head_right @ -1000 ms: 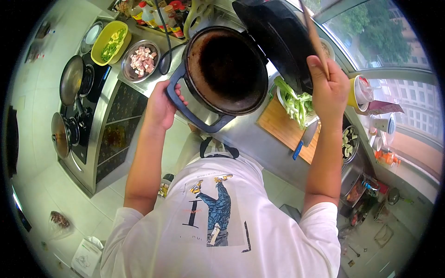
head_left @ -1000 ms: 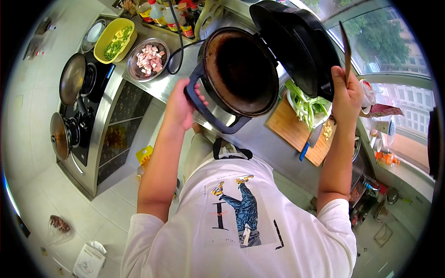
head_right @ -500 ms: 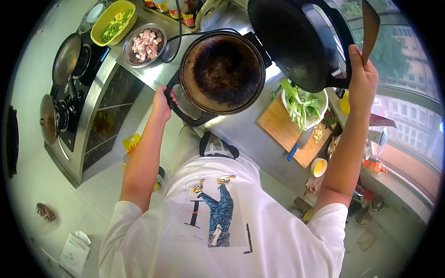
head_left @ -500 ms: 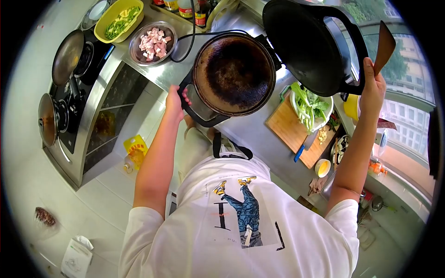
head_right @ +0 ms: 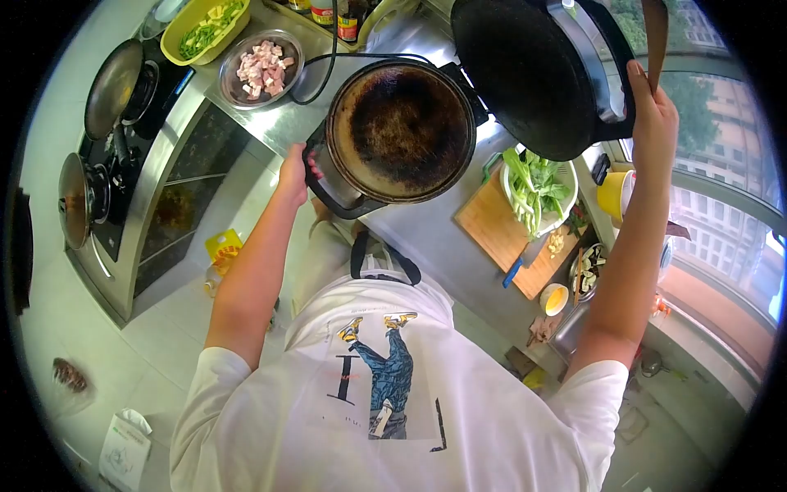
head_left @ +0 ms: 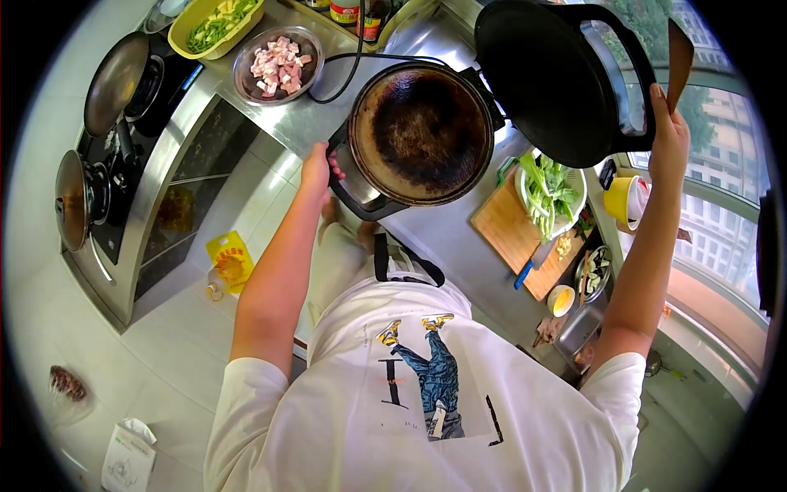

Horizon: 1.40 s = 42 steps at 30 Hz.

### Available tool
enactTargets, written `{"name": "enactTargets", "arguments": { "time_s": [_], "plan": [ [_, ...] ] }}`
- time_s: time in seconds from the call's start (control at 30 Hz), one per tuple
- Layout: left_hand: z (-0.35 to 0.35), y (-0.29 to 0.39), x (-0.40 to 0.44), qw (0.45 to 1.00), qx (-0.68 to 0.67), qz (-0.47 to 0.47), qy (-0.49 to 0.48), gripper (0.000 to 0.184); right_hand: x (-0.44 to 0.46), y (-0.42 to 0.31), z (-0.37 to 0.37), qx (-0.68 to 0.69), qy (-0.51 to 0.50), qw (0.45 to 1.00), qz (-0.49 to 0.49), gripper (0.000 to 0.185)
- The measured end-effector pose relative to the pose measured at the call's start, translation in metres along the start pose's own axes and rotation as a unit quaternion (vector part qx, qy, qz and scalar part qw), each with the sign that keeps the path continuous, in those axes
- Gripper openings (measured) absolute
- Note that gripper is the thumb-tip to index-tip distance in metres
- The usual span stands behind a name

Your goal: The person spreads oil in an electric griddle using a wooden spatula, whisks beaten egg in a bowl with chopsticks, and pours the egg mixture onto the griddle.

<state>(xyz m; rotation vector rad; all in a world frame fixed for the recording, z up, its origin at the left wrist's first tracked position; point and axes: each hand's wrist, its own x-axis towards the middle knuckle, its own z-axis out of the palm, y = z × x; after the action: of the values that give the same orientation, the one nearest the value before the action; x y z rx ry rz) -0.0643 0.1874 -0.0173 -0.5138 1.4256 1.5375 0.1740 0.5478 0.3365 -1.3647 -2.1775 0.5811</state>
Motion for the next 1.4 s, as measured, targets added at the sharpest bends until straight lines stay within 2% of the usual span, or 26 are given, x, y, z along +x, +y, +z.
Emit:
{"name": "enactTargets", "arguments": {
  "time_s": [0.13, 0.3, 0.4, 0.47, 0.57, 0.73, 0.8, 1.07, 1.37, 1.4],
  "plan": [
    [0.001, -0.011, 0.004, 1.0, 0.009, 0.0, 0.001, 0.032, 0.032, -0.002, 0.007, 0.07, -0.039, 0.997, -0.021, 0.046],
    [0.007, -0.018, 0.001, 0.999, 0.0, 0.034, -0.005, 0.031, 0.069, 0.01, -0.003, 0.065, -0.039, 0.996, -0.037, 0.042],
    [0.01, -0.02, 0.001, 0.999, 0.022, 0.045, 0.007, 0.031, 0.104, 0.028, -0.011, -0.011, -0.043, 0.997, -0.058, 0.041],
    [0.015, -0.02, -0.006, 0.998, 0.007, 0.048, 0.046, 0.03, 0.118, 0.033, -0.013, -0.115, -0.034, 0.989, -0.083, 0.04],
    [0.019, -0.027, -0.007, 0.996, -0.01, 0.072, 0.057, 0.03, 0.129, 0.038, -0.009, -0.106, -0.028, 0.988, -0.109, 0.036],
    [0.026, -0.043, -0.003, 0.993, -0.025, 0.092, 0.065, 0.029, 0.145, 0.034, -0.007, -0.16, -0.021, 0.981, -0.111, 0.037],
    [0.034, -0.046, -0.003, 0.992, -0.055, 0.093, 0.063, 0.029, 0.158, 0.038, -0.006, -0.16, -0.027, 0.977, -0.14, 0.039],
    [0.051, -0.045, -0.007, 0.991, -0.065, 0.088, 0.079, 0.031, 0.183, 0.033, 0.001, -0.218, -0.034, 0.969, -0.108, 0.047],
    [0.048, -0.049, -0.004, 0.991, -0.061, 0.095, 0.078, 0.032, 0.202, 0.058, 0.007, -0.221, -0.001, 0.967, -0.124, 0.05],
    [0.046, -0.049, -0.003, 0.991, -0.064, 0.091, 0.069, 0.032, 0.198, 0.057, 0.008, -0.247, 0.035, 0.956, -0.152, 0.05]
  ]
}}
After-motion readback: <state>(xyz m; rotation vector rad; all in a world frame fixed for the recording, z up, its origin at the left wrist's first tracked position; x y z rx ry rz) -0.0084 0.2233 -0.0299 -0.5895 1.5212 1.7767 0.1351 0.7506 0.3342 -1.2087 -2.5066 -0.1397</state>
